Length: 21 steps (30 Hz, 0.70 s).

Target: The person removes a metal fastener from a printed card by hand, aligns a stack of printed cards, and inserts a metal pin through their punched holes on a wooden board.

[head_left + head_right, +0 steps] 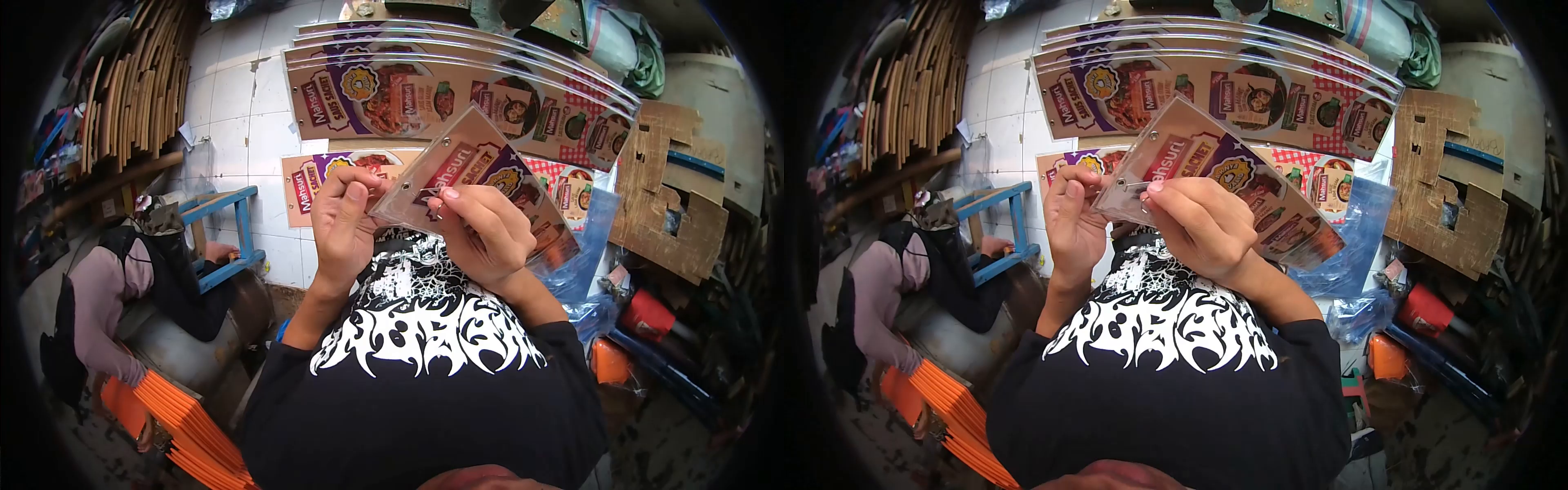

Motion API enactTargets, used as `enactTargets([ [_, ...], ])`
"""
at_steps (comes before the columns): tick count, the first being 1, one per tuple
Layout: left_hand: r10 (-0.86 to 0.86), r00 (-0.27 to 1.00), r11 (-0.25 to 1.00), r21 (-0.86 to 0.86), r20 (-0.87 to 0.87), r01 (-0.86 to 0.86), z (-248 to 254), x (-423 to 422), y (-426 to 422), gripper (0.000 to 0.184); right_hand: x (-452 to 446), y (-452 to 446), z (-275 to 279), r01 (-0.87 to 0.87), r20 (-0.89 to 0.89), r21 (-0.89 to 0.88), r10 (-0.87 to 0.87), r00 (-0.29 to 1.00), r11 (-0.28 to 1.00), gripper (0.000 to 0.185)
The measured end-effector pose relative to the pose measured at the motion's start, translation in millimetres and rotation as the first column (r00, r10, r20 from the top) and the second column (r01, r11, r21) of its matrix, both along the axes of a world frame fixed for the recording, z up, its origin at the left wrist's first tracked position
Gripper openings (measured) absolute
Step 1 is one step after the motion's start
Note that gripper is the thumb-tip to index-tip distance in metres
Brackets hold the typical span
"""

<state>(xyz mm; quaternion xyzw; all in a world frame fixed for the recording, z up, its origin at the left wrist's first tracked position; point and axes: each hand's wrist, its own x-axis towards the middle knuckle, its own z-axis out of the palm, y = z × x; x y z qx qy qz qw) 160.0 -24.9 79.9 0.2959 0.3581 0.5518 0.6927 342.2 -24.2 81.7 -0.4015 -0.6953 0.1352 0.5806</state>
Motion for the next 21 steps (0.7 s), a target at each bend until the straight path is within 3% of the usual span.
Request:
enactTargets([
  [3, 0.000, 0.995, 1.000, 0.021, 0.104, -0.002, -2, -1, -2, 0.019, -2, -1, -2, -0.010, 0.026, 0.026, 0.009, 1.000, 1.000, 0.032],
  [11, -0.006, 1.000, 1.000, -0.021, -0.025, 0.006, 9, 1, -3, 0.028, -4, -1, 1, 0.016, 0.092, 0.104, -0.026, 0.995, 0.994, 0.034],
  [21, -0.122, 0.992, 0.991, -0.048, -0.004, 0.122, 10, -5, -2, 0.027, -5, -6, 3, 0.013, 0.145, 0.115, -0.030, 0.989, 0.993, 0.035],
])
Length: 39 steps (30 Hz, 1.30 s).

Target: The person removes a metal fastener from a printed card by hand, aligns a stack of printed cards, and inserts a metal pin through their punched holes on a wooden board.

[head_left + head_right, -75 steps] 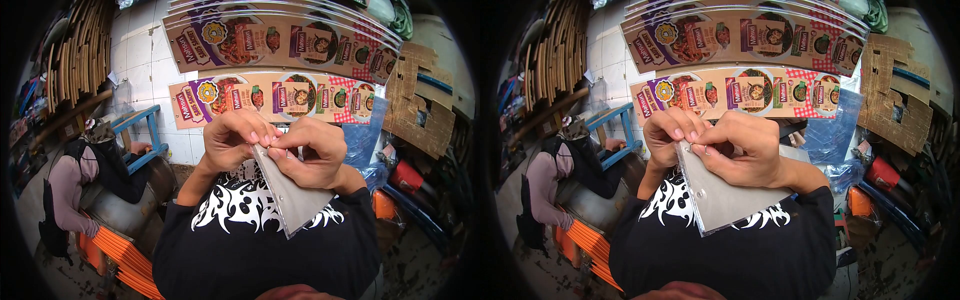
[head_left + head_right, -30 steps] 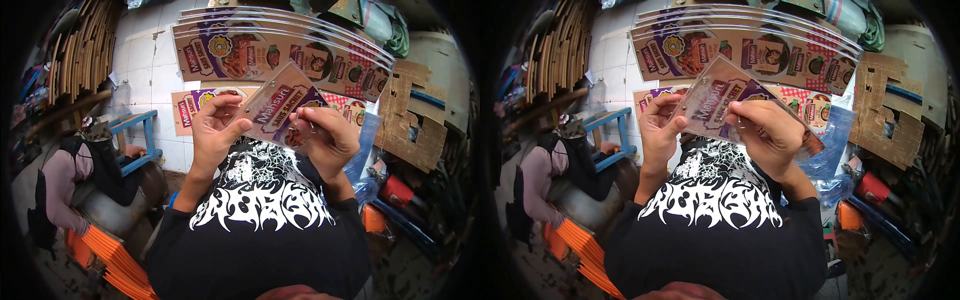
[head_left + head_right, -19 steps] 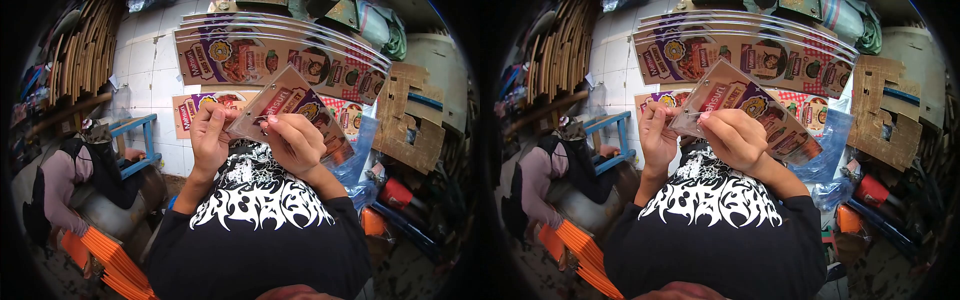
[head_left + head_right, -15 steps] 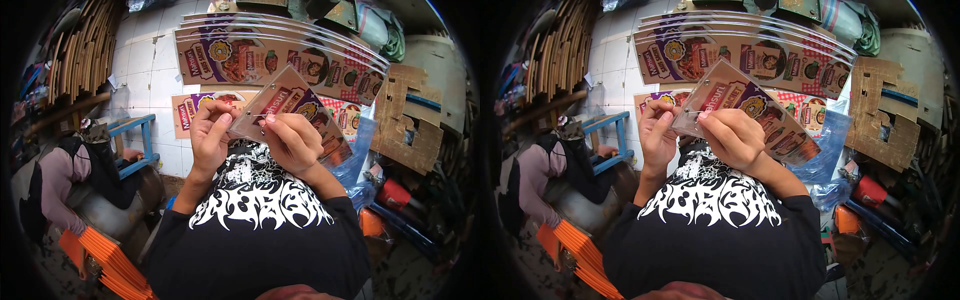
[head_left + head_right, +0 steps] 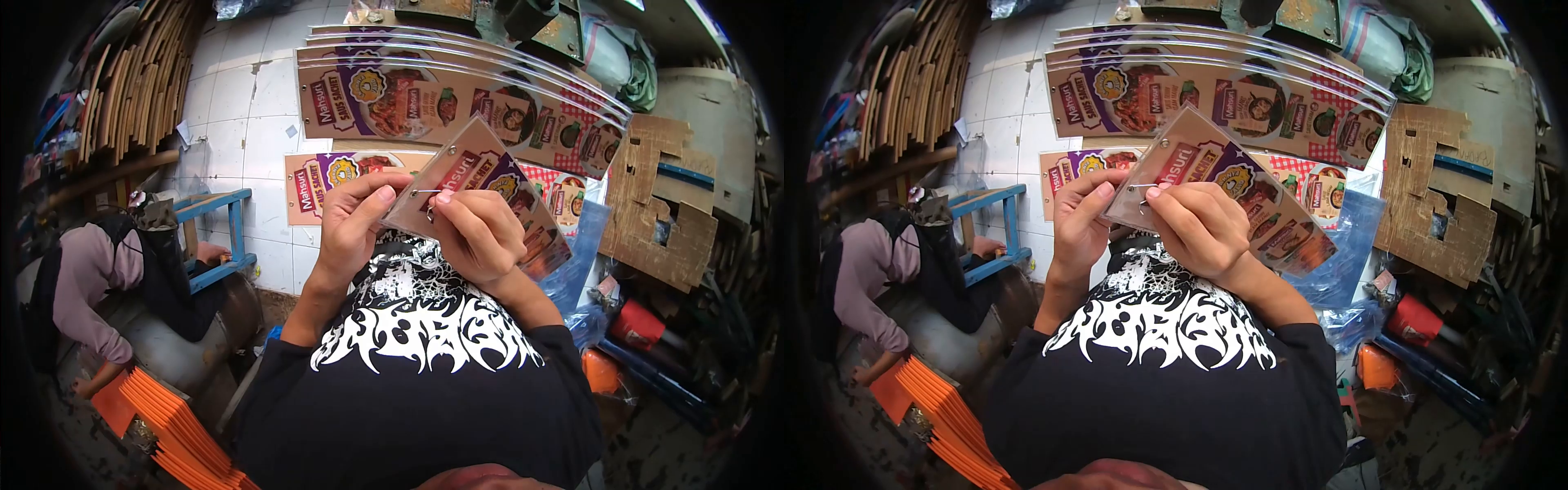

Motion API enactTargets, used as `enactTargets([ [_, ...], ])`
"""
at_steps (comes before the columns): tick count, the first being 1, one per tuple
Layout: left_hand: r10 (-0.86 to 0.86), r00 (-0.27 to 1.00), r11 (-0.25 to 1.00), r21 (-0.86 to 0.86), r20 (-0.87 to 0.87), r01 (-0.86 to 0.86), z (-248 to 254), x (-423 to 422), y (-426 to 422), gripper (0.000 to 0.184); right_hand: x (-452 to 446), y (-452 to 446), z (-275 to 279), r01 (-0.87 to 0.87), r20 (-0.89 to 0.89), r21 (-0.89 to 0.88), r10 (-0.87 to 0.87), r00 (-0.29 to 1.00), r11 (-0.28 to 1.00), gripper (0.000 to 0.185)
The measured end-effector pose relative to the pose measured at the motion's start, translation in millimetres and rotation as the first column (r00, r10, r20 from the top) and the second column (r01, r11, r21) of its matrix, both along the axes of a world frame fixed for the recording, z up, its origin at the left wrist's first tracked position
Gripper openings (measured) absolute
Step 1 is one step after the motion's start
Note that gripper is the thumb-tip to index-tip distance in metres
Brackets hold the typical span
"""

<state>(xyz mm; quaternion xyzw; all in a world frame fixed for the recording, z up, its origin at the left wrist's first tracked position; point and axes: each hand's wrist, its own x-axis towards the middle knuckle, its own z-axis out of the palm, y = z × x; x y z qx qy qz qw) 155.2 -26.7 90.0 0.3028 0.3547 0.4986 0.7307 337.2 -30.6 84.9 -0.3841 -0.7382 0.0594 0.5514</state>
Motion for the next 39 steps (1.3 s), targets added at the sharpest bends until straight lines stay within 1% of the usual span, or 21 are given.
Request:
enactTargets([
  [5, -0.104, 0.995, 0.995, -0.001, 0.010, 0.104, -3, -5, 1, 0.026, 1, -3, 3, -0.023, 0.051, 0.018, 0.022, 0.998, 1.000, 0.035],
  [7, -0.113, 0.994, 0.994, 0.008, 0.004, 0.113, -2, -6, 1, 0.026, 1, -5, 4, -0.029, 0.075, 0.017, 0.027, 0.997, 0.999, 0.035],
  [9, -0.122, 0.992, 0.992, 0.016, -0.003, 0.122, -3, -7, 2, 0.026, 1, -6, 5, -0.044, 0.063, 0.011, 0.044, 0.997, 0.999, 0.042],
  [10, -0.133, 0.991, 0.991, 0.016, 0.014, 0.132, -4, -7, 2, 0.025, 0, -5, 5, -0.045, 0.064, 0.012, 0.044, 0.997, 0.999, 0.042],
  [12, -0.142, 0.989, 0.990, 0.016, 0.031, 0.142, -5, -8, 3, 0.024, 0, -4, 5, -0.034, 0.081, 0.048, 0.030, 0.996, 0.998, 0.035],
  [14, -0.161, 0.985, 0.987, -0.019, 0.057, 0.162, -6, -9, 4, 0.021, 0, -4, 4, -0.036, 0.075, 0.049, 0.032, 0.997, 0.998, 0.034],
  [18, -0.199, 0.975, 0.979, -0.013, 0.094, 0.201, -14, -10, 7, 0.019, -1, -5, 1, -0.029, 0.038, 0.054, 0.027, 0.999, 0.998, 0.033],
  [21, -0.225, 0.973, 0.974, 0.030, 0.045, 0.224, -16, -12, 8, 0.017, -1, -5, 2, -0.034, 0.029, 0.054, 0.033, 0.999, 0.998, 0.032],
  [23, -0.276, 0.960, 0.959, 0.057, -0.042, 0.279, -13, -15, 12, 0.015, -1, -5, 0, -0.050, 0.026, 0.052, 0.049, 0.998, 0.997, 0.032],
  [24, -0.273, 0.961, 0.959, 0.068, -0.044, 0.276, -14, -17, 15, 0.015, -1, -3, 0, -0.066, 0.023, 0.054, 0.064, 0.998, 0.996, 0.032],
  [25, -0.296, 0.951, 0.948, 0.099, -0.086, 0.304, -16, -18, 16, 0.014, -1, -6, 1, -0.077, 0.011, -0.009, 0.077, 0.997, 0.997, 0.036],
  [26, -0.319, 0.939, 0.934, 0.125, -0.127, 0.334, -16, -20, 15, 0.012, -1, -6, 2, -0.079, 0.010, -0.008, 0.079, 0.997, 0.997, 0.036],
  [27, -0.318, 0.940, 0.934, 0.126, -0.127, 0.333, -16, -21, 16, 0.012, -1, -6, 2, -0.098, -0.011, -0.037, 0.097, 0.995, 0.995, 0.035],
  [29, -0.361, 0.922, 0.903, 0.193, -0.140, 0.384, -16, -22, 16, 0.011, -2, -5, 1, -0.116, -0.034, -0.067, 0.114, 0.993, 0.991, 0.035],
  [31, -0.377, 0.914, 0.897, 0.187, -0.147, 0.400, -20, -25, 13, 0.012, -3, -4, -3, -0.175, -0.152, -0.097, 0.159, 0.976, 0.980, 0.031],
  [32, -0.390, 0.908, 0.891, 0.185, -0.155, 0.415, -22, -26, 13, 0.012, -2, -3, -1, -0.176, -0.151, -0.096, 0.161, 0.975, 0.980, 0.031],
  [34, -0.374, 0.909, 0.895, 0.186, -0.182, 0.406, -24, -27, 11, 0.013, 1, -6, 3, -0.258, -0.278, -0.244, 0.188, 0.942, 0.935, 0.030],
  [35, -0.359, 0.910, 0.899, 0.184, -0.207, 0.397, -24, -27, 10, 0.014, 2, -7, 3, -0.260, -0.277, -0.244, 0.190, 0.942, 0.934, 0.030],
  [37, -0.364, 0.903, 0.901, 0.159, -0.229, 0.404, -23, -28, 10, 0.015, 5, -7, 3, -0.309, -0.421, -0.339, 0.150, 0.894, 0.889, 0.031],
  [39, -0.368, 0.895, 0.903, 0.132, -0.252, 0.409, -23, -28, 9, 0.015, 12, -5, -1, -0.325, -0.441, -0.331, 0.159, 0.883, 0.886, 0.031],
])
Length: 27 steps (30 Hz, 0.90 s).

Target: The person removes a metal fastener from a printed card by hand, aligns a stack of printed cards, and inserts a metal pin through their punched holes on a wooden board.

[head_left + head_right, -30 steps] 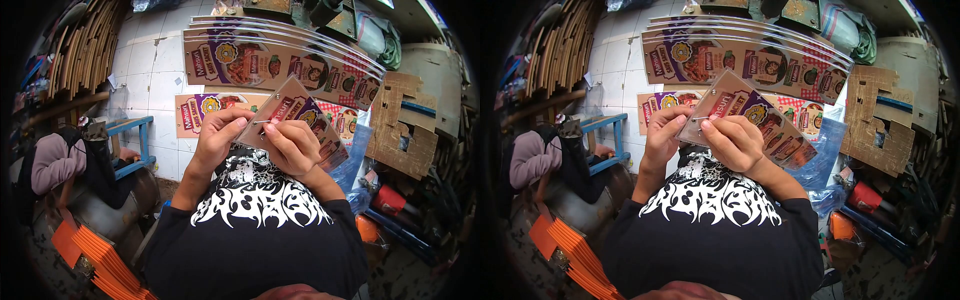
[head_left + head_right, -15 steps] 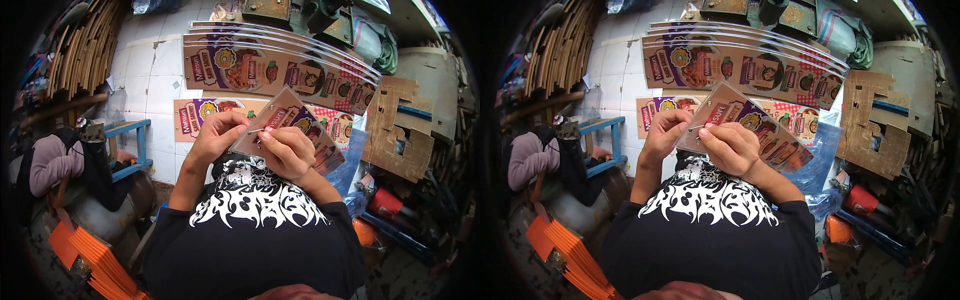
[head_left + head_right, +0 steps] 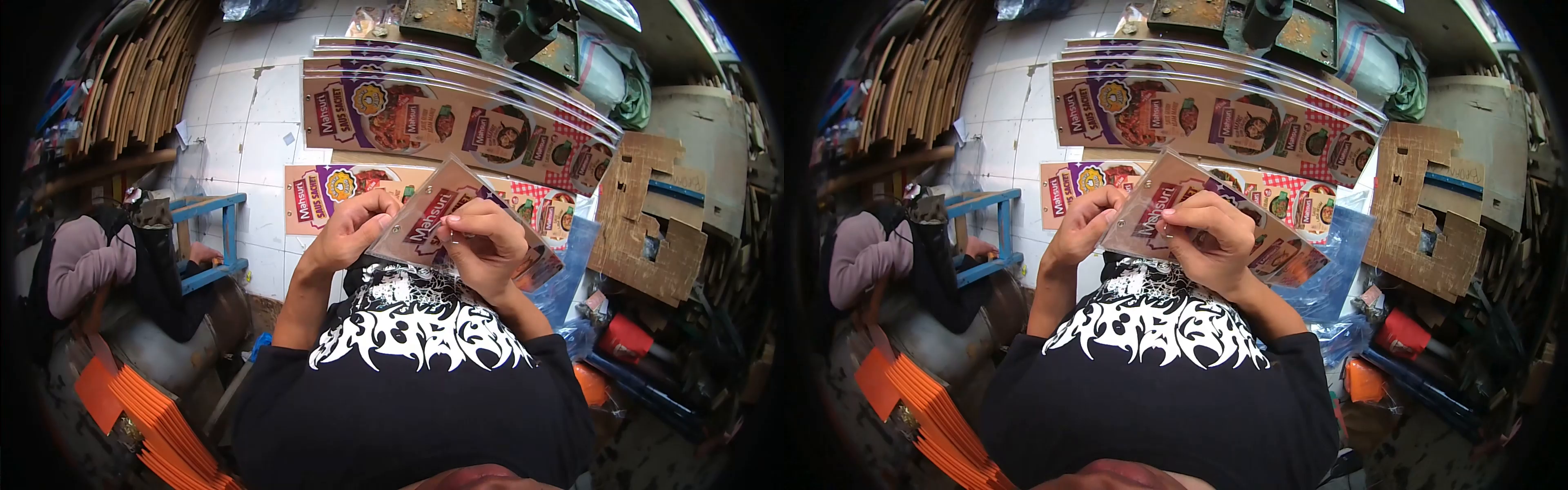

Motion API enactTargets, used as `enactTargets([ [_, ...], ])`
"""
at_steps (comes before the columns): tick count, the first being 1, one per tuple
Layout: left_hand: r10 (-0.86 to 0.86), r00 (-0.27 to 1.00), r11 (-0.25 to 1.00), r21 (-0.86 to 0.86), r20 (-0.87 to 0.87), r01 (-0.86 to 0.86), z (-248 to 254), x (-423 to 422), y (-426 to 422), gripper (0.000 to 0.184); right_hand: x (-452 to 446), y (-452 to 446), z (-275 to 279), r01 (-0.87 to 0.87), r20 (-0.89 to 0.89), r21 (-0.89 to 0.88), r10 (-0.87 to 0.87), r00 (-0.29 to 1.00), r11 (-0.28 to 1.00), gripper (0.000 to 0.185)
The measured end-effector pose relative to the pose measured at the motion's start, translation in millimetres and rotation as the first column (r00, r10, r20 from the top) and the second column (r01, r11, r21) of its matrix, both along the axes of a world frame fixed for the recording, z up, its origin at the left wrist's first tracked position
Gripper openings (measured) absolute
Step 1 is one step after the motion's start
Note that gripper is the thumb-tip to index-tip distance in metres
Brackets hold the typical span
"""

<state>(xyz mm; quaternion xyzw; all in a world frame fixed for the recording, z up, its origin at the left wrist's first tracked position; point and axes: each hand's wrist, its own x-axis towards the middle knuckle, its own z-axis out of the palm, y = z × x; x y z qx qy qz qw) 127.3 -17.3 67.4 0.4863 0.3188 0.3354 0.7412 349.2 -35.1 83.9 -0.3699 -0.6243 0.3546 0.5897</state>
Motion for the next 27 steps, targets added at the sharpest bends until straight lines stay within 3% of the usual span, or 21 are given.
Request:
enactTargets([
  [3, -0.011, 0.999, 1.000, -0.019, 0.049, 0.012, 1, 2, 1, 0.015, 22, 8, 13, 0.015, 0.071, -0.007, -0.015, 0.997, 1.000, 0.029],
  [5, -0.007, 1.000, 1.000, 0.014, -0.012, 0.007, 2, 4, 2, 0.014, 43, 24, 16, 0.030, 0.360, 0.120, -0.072, 0.930, 0.992, 0.028],
  [6, -0.002, 0.995, 0.991, -0.136, 0.100, 0.015, 2, 7, -1, 0.014, 55, 28, 8, -0.005, 0.309, 0.029, -0.004, 0.951, 1.000, 0.028],
  [7, -0.003, 0.995, 0.991, -0.134, 0.102, 0.017, 0, 9, -1, 0.014, 66, 32, -3, -0.045, 0.253, -0.058, 0.058, 0.966, 0.997, 0.028],
  [9, -0.018, 0.976, 0.985, -0.162, 0.216, 0.054, -3, 13, 1, 0.013, 75, 36, -15, -0.065, 0.185, -0.066, 0.076, 0.980, 0.996, 0.028],
  [11, -0.037, 0.971, 0.986, -0.149, 0.235, 0.074, -1, 18, 2, 0.013, 80, 36, -23, -0.206, -0.040, -0.230, 0.202, 0.979, 0.951, 0.028],
  [13, -0.038, 0.967, 0.986, -0.147, 0.252, 0.077, 0, 21, 0, 0.013, 80, 37, -29, -0.239, -0.050, -0.207, 0.233, 0.971, 0.949, 0.027],
  [15, -0.009, 0.972, 0.988, -0.146, 0.235, 0.044, -5, 22, -1, 0.013, 75, 36, -29, -0.279, -0.071, -0.368, 0.273, 0.960, 0.887, 0.026],
  [16, 0.021, 0.976, 0.989, -0.144, 0.218, 0.011, -6, 22, -1, 0.013, 71, 36, -26, -0.242, 0.014, -0.385, 0.267, 0.964, 0.891, 0.025],
  [21, 0.093, 0.968, 0.972, -0.231, 0.233, -0.038, 6, -11, 7, 0.015, 59, 27, -15, -0.144, 0.102, -0.442, 0.208, 0.973, 0.886, 0.022],
  [22, 0.190, 0.980, 0.977, -0.086, -0.051, -0.194, 5, -17, 11, 0.015, 57, 25, -12, -0.108, 0.162, -0.420, 0.191, 0.968, 0.901, 0.022],
  [23, 0.314, 0.897, 0.950, 0.097, -0.311, -0.298, 5, -22, 15, 0.016, 55, 23, -10, -0.108, 0.161, -0.420, 0.191, 0.968, 0.901, 0.022],
  [24, 0.362, 0.835, 0.930, 0.219, -0.413, -0.295, 1, -26, 16, 0.024, 53, 21, -8, -0.079, 0.216, -0.396, 0.177, 0.960, 0.915, 0.021],
  [25, 0.363, 0.836, 0.930, 0.221, -0.412, -0.295, 0, -26, 21, 0.024, 51, 19, -6, -0.051, 0.271, -0.368, 0.159, 0.949, 0.928, 0.021],
  [26, 0.443, 0.760, 0.819, 0.560, -0.476, -0.127, 3, -22, 26, 0.029, 47, 18, -2, -0.048, 0.285, -0.350, 0.155, 0.946, 0.936, 0.022],
  [27, 0.543, 0.680, 0.599, 0.795, -0.493, 0.098, 7, -16, 28, 0.035, 44, 16, 2, -0.048, 0.285, -0.350, 0.155, 0.946, 0.935, 0.022],
])
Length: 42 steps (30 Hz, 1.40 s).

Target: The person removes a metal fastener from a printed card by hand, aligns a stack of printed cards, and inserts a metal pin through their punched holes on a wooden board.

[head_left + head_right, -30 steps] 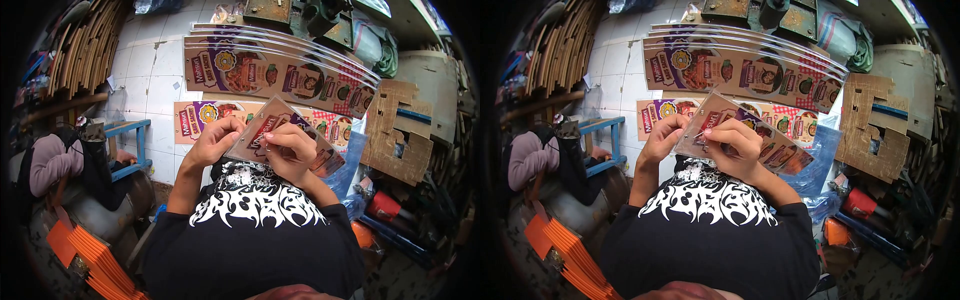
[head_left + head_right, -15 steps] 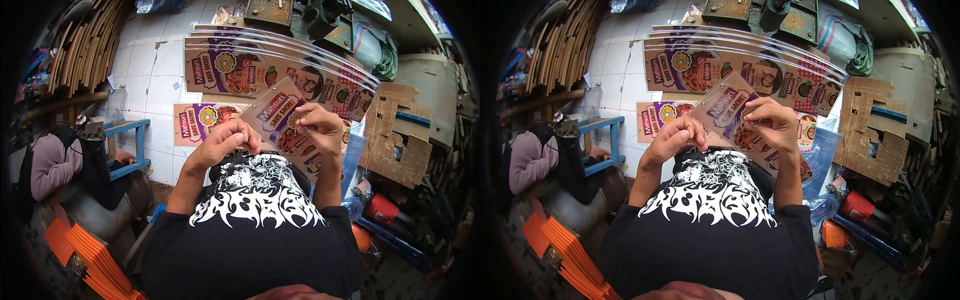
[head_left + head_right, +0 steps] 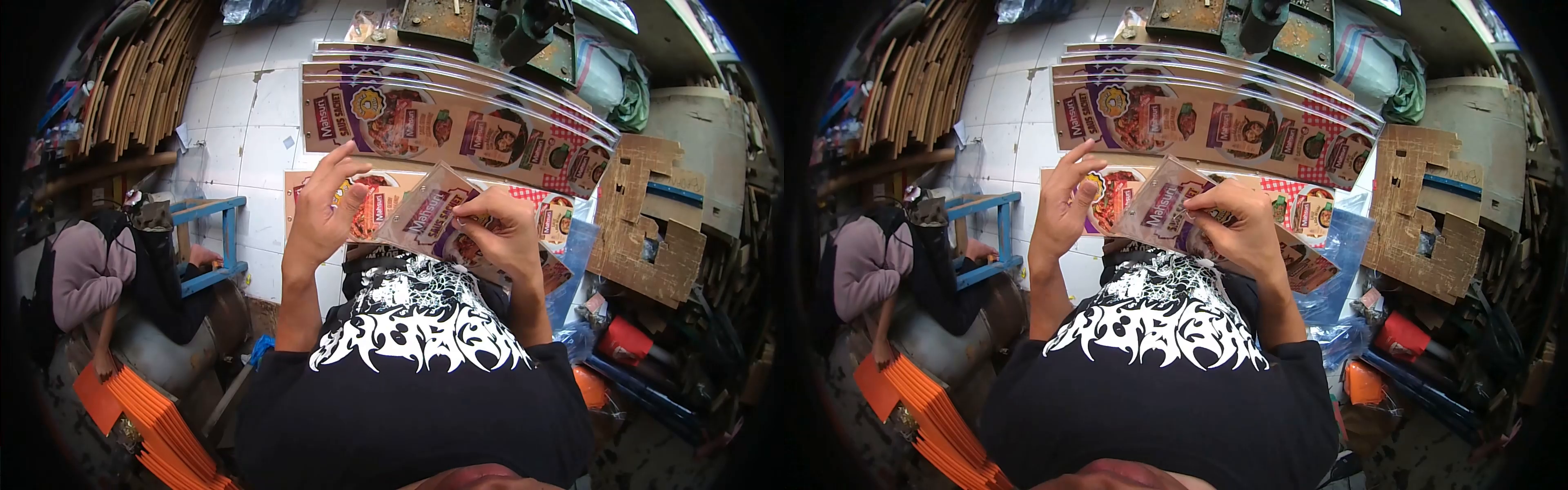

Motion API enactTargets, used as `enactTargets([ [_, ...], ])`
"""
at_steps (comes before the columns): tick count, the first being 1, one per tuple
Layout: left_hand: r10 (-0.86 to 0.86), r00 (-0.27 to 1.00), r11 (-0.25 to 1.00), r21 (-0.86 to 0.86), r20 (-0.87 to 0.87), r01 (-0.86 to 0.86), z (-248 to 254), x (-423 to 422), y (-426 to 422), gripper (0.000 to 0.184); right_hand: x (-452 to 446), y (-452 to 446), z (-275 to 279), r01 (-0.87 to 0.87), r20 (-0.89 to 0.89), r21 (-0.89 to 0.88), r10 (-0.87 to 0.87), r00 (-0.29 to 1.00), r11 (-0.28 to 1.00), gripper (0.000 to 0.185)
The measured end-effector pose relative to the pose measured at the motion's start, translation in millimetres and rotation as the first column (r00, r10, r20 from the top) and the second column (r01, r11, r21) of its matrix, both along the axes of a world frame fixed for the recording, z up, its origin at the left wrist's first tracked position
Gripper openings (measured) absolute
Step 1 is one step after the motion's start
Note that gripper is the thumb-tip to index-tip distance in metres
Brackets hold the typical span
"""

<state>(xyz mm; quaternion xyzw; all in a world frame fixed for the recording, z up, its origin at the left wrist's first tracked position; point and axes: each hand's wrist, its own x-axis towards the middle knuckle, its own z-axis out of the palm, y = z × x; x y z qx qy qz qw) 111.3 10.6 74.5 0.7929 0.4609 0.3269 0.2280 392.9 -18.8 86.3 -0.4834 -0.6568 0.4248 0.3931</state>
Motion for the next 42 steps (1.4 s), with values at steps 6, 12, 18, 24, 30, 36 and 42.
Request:
enactTargets([
  [6, -0.010, 0.955, 0.710, -0.671, 0.296, 0.215, 3, 61, -19, 0.026, -20, -10, 11, 0.032, 0.118, 0.054, -0.038, 0.992, 0.998, 0.019],
  [12, -0.064, 0.892, 0.729, -0.589, 0.447, 0.347, -17, 43, -9, 0.023, -11, -29, 25, 0.200, -0.165, -0.175, -0.229, 0.959, 0.964, 0.017],
  [18, 0.315, 0.643, 0.755, -0.595, 0.698, 0.276, -30, 2, 23, 0.028, -14, -23, 50, 0.571, -0.158, 0.227, -0.549, 0.821, 0.789, 0.019],
  [24, 0.472, 0.443, 0.831, -0.553, 0.762, 0.066, -36, -22, 61, 0.030, -7, -1, 59, 0.680, -0.281, 0.095, -0.636, 0.719, 0.727, 0.019],
  [30, 0.414, 0.574, 0.874, -0.485, 0.706, -0.032, -62, -22, 96, 0.027, -20, 15, 37, 0.518, -0.192, 0.147, -0.489, 0.851, 0.843, 0.016],
  [36, 0.485, 0.767, 0.875, -0.224, 0.420, -0.430, -68, -6, 104, 0.029, -38, 2, 12, 0.230, -0.093, 0.283, -0.212, 0.973, 0.931, 0.021],
  [42, 0.609, 0.787, 0.742, 0.279, 0.099, -0.610, -90, -4, 100, 0.036, -1, -6, -18, 0.240, -0.030, 0.344, -0.245, 0.969, 0.908, 0.023],
])
